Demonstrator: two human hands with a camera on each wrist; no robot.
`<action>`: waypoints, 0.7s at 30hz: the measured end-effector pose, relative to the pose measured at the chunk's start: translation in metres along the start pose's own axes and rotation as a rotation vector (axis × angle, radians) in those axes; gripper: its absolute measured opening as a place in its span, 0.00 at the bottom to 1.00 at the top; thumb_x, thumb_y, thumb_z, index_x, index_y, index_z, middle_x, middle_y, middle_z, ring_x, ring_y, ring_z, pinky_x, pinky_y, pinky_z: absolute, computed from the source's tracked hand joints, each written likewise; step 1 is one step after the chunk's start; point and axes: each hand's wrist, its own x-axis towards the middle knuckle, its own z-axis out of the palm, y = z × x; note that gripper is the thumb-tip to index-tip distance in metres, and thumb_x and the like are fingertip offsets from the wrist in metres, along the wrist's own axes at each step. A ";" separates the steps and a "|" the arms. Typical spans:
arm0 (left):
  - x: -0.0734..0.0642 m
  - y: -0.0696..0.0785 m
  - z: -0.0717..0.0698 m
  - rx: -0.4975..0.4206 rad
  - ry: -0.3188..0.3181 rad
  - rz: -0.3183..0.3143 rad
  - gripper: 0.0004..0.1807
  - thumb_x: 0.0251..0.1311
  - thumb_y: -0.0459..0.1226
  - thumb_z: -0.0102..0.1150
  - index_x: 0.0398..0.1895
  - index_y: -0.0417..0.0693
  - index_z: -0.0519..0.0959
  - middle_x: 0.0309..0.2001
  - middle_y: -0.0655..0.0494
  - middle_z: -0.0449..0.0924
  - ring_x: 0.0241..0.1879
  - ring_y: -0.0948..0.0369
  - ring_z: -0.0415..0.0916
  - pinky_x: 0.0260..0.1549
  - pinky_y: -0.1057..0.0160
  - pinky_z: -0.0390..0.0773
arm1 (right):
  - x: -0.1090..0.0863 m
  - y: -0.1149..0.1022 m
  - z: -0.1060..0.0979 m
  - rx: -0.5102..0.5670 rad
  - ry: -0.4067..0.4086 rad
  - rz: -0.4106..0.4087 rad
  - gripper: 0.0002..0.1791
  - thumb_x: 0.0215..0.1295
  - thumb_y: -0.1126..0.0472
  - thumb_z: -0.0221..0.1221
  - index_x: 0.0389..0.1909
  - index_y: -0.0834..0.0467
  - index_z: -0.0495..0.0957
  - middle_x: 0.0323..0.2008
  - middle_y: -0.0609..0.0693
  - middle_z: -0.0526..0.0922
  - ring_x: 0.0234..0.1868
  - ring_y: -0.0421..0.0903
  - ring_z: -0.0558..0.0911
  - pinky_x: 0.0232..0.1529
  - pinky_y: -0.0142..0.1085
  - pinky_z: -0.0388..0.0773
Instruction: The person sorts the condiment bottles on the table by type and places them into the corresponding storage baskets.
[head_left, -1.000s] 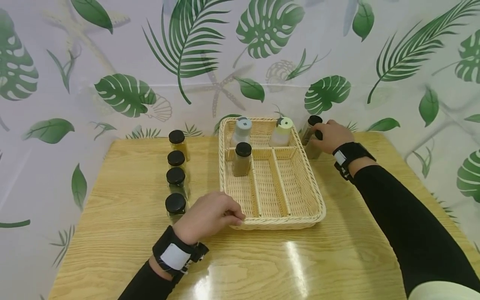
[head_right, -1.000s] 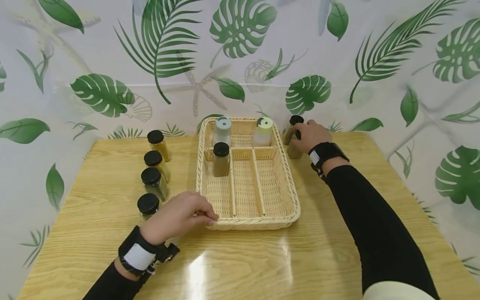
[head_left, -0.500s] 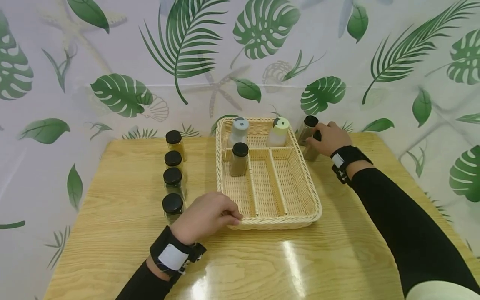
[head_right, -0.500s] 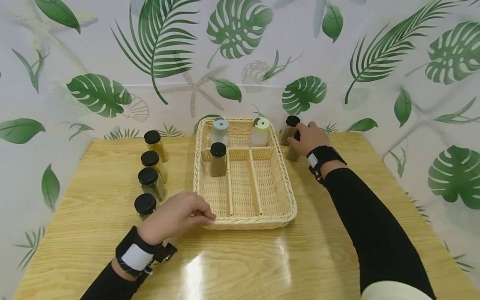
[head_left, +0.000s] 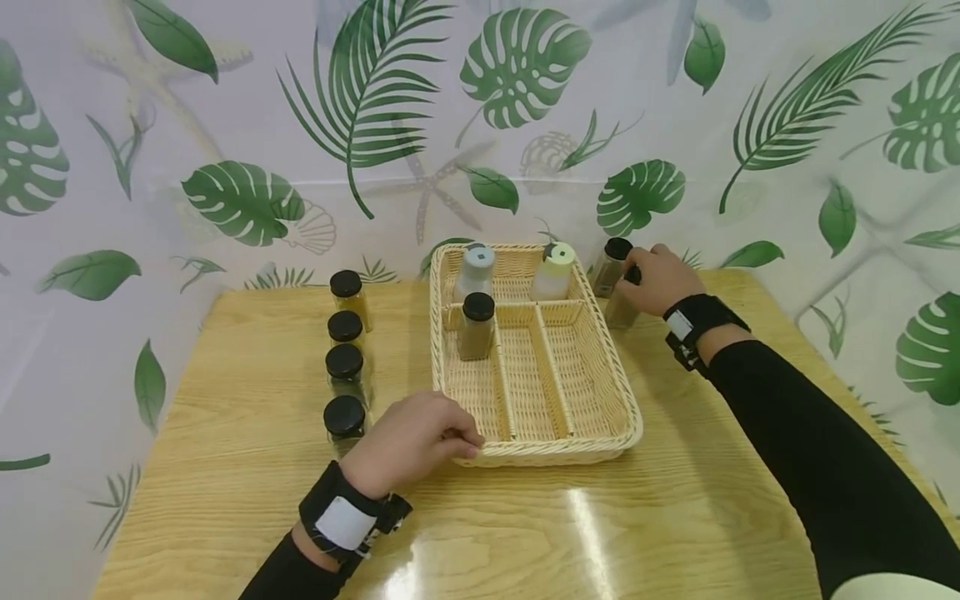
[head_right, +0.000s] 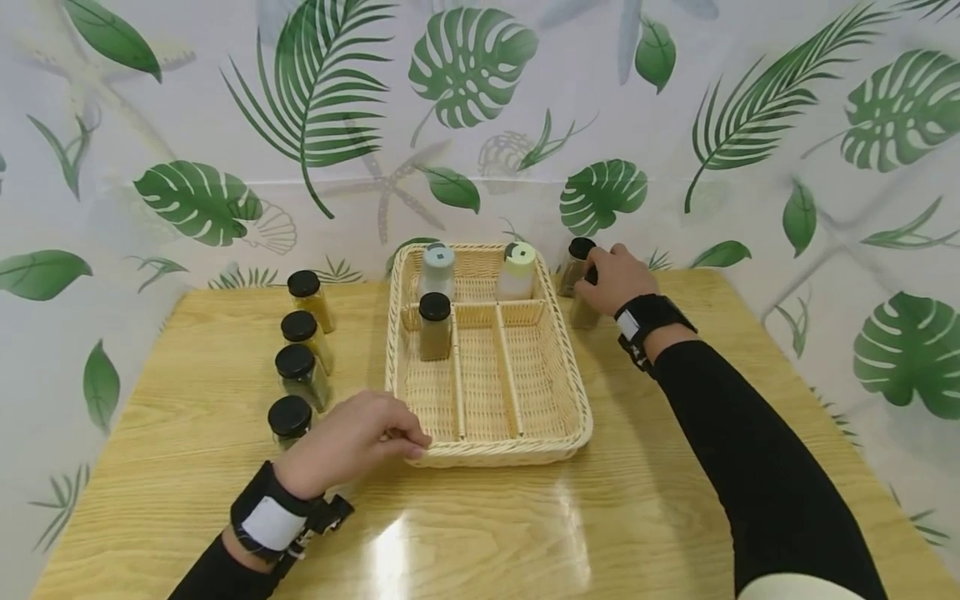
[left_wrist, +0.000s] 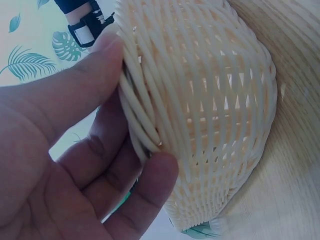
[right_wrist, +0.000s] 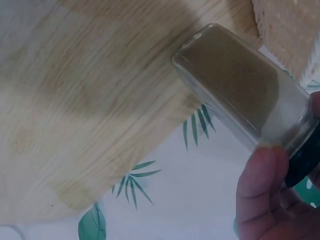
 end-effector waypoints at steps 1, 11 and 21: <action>0.000 0.000 0.000 0.003 0.003 0.001 0.02 0.54 0.44 0.66 0.25 0.63 0.84 0.27 0.77 0.77 0.29 0.72 0.71 0.28 0.66 0.74 | -0.002 -0.002 -0.004 0.003 0.003 -0.004 0.18 0.64 0.52 0.51 0.46 0.61 0.73 0.43 0.64 0.69 0.36 0.59 0.71 0.34 0.53 0.70; 0.001 0.000 0.000 -0.002 -0.009 -0.013 0.02 0.54 0.44 0.66 0.25 0.64 0.84 0.28 0.77 0.77 0.29 0.73 0.72 0.29 0.66 0.74 | -0.019 -0.014 -0.023 0.006 0.049 -0.046 0.17 0.65 0.51 0.52 0.46 0.59 0.75 0.44 0.62 0.69 0.33 0.57 0.71 0.32 0.51 0.71; 0.000 -0.001 0.001 -0.017 -0.010 -0.011 0.03 0.54 0.44 0.66 0.24 0.64 0.83 0.27 0.78 0.77 0.28 0.73 0.72 0.27 0.67 0.74 | -0.036 -0.033 -0.043 -0.033 0.120 -0.113 0.15 0.63 0.51 0.53 0.43 0.56 0.75 0.41 0.59 0.72 0.29 0.55 0.73 0.29 0.49 0.72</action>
